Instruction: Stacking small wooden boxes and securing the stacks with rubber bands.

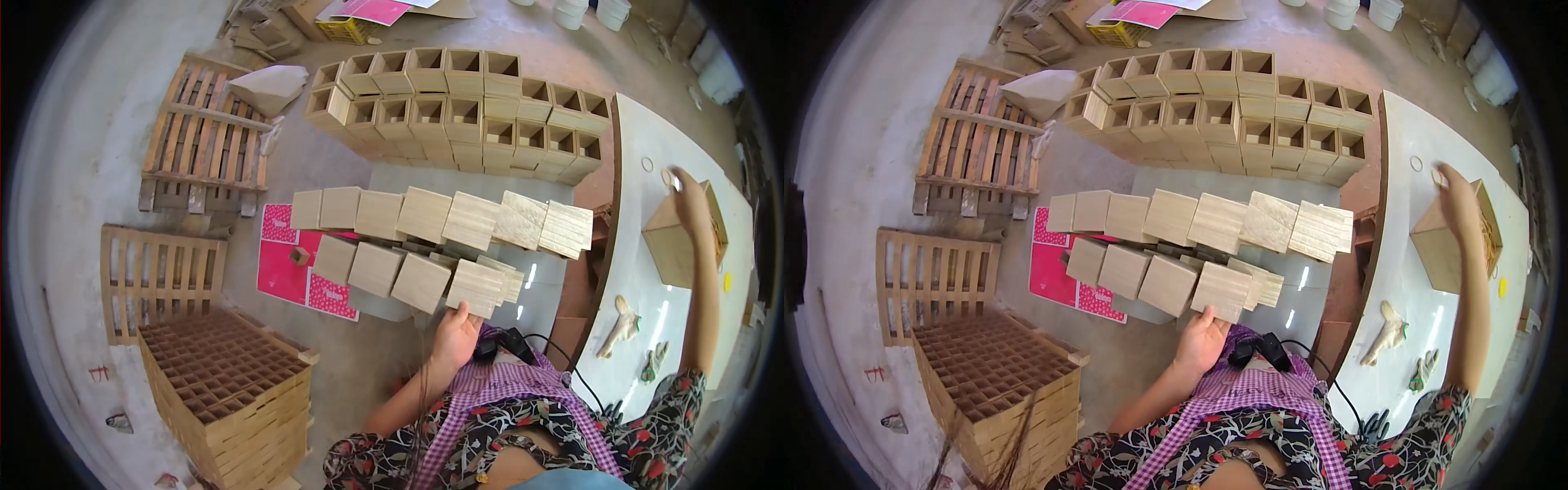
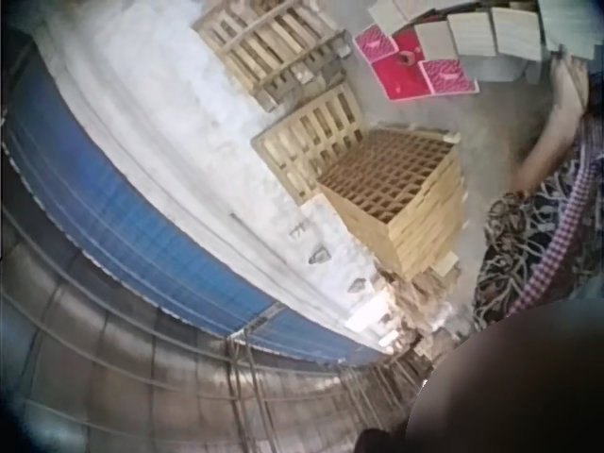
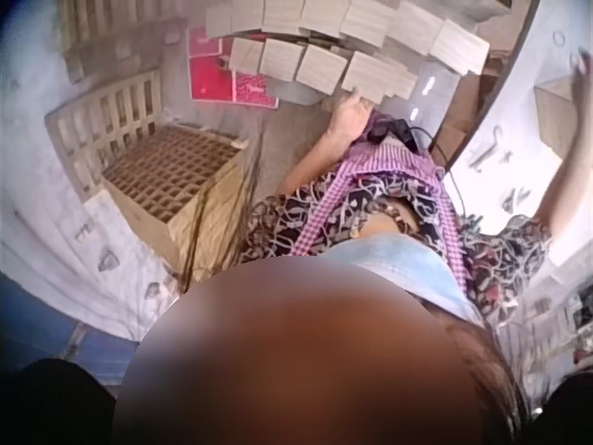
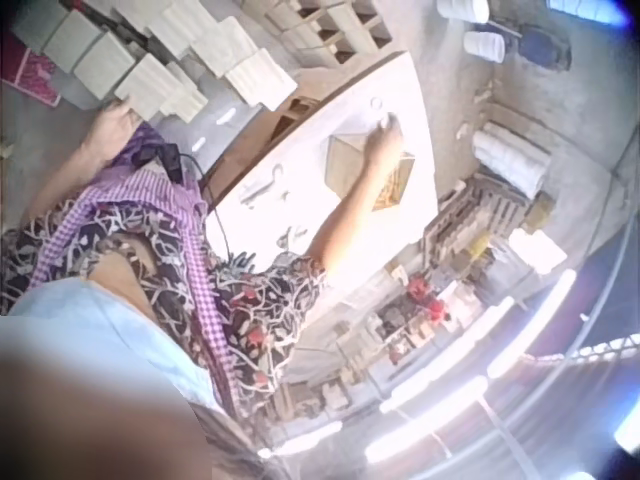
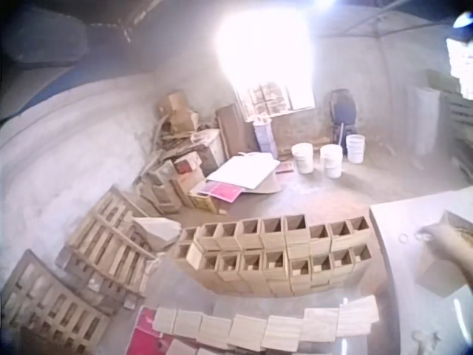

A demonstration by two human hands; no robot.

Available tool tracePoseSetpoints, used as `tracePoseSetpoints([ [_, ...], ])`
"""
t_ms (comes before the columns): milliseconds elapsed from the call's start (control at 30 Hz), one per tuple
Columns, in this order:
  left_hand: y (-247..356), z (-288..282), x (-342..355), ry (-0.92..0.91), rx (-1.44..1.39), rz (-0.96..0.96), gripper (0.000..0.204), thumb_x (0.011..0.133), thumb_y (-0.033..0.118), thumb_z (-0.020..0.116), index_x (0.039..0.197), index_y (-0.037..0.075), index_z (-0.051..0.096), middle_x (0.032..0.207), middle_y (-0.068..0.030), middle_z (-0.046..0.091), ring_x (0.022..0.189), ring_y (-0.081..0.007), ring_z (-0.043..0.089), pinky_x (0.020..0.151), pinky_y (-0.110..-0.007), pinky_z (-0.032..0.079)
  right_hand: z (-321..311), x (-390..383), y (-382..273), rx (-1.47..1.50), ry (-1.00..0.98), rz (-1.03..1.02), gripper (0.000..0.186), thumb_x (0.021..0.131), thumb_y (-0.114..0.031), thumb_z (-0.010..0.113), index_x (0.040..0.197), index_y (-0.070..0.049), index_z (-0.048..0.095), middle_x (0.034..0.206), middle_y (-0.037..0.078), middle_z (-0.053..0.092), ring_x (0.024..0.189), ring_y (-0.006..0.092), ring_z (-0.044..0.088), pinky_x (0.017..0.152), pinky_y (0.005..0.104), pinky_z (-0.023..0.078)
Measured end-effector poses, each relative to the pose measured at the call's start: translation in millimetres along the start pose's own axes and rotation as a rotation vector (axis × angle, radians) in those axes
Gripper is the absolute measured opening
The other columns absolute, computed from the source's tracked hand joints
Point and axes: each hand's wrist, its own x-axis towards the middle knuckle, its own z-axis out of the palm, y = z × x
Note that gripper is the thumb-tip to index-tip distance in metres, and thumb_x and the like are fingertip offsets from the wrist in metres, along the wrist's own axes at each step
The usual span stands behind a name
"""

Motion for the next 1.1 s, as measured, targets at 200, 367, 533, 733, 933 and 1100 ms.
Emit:
tracePoseSetpoints([
  [200, 18.9, -6.4, -8.0, 0.117, 0.414, -0.224, 0.034, 0.098, 0.019, 0.043, 0.122, -0.005, 0.045, 0.121, -0.0129, 0.052, 0.115, -0.0184, 0.048, 0.101, -0.034, 0.038, 95.7, 125.0, -196.9, 0.033, 0.021, -0.394, 0.055, 0.076, 0.002, 0.06, 0.128, -0.005, 0.044, 0.126, 0.015, 0.051, 0.122, 0.0323, 0.044, 0.102, 0.0412, 0.035],
  [367, 43.9, -11.5, -15.0, -0.058, 0.623, -0.227, 0.025, 0.098, 0.019, 0.046, 0.11, -0.001, 0.053, 0.11, -0.0076, 0.058, 0.1, -0.0129, 0.054, 0.091, -0.025, 0.04, 182.6, 221.0, -248.5, -0.154, 0.258, -0.384, 0.05, 0.079, -0.005, 0.059, 0.127, -0.008, 0.046, 0.126, 0.014, 0.05, 0.124, 0.029, 0.042, 0.107, 0.0395, 0.029],
  [533, 82.0, -8.0, -24.2, -0.222, 0.903, -0.452, 0.019, 0.096, 0.016, 0.048, 0.102, 0.0, 0.054, 0.095, -0.0047, 0.062, 0.089, -0.0104, 0.056, 0.082, -0.023, 0.044, 199.0, 247.2, -246.0, -0.228, -0.027, -0.243, 0.025, 0.081, -0.008, 0.055, 0.106, -0.006, 0.054, 0.106, 0.011, 0.06, 0.104, 0.0279, 0.054, 0.096, 0.0391, 0.036],
  [733, 137.9, 43.6, -37.2, -0.539, 0.907, -0.36, 0.016, 0.091, 0.017, 0.058, 0.095, 0.001, 0.057, 0.089, -0.004, 0.059, 0.087, -0.0104, 0.056, 0.079, -0.025, 0.045, 115.4, 177.4, -257.4, 0.05, 0.346, -0.479, 0.021, 0.083, -0.004, 0.052, 0.104, -0.002, 0.057, 0.097, 0.015, 0.06, 0.091, 0.034, 0.055, 0.088, 0.0404, 0.04],
  [933, 123.9, 116.4, -20.3, -0.724, 1.173, 0.485, 0.042, 0.088, 0.029, 0.06, 0.117, 0.001, 0.049, 0.115, -0.015, 0.054, 0.112, -0.0285, 0.05, 0.096, -0.038, 0.038, 14.9, 10.8, -289.3, 0.125, 0.361, -0.717, 0.026, 0.072, 0.01, 0.058, 0.098, 0.005, 0.056, 0.092, 0.016, 0.058, 0.084, 0.0353, 0.057, 0.074, 0.0448, 0.047],
  [1100, 50.3, 156.1, -2.2, -0.865, 1.47, 0.93, 0.052, 0.088, 0.045, 0.053, 0.118, 0.003, 0.048, 0.117, -0.0171, 0.051, 0.118, -0.0326, 0.045, 0.105, -0.047, 0.027, -12.9, -110.2, -287.9, 0.59, 0.078, -0.44, 0.008, 0.078, 0.006, 0.054, 0.084, 0.001, 0.055, 0.083, 0.018, 0.06, 0.077, 0.0358, 0.06, 0.068, 0.0412, 0.05],
])
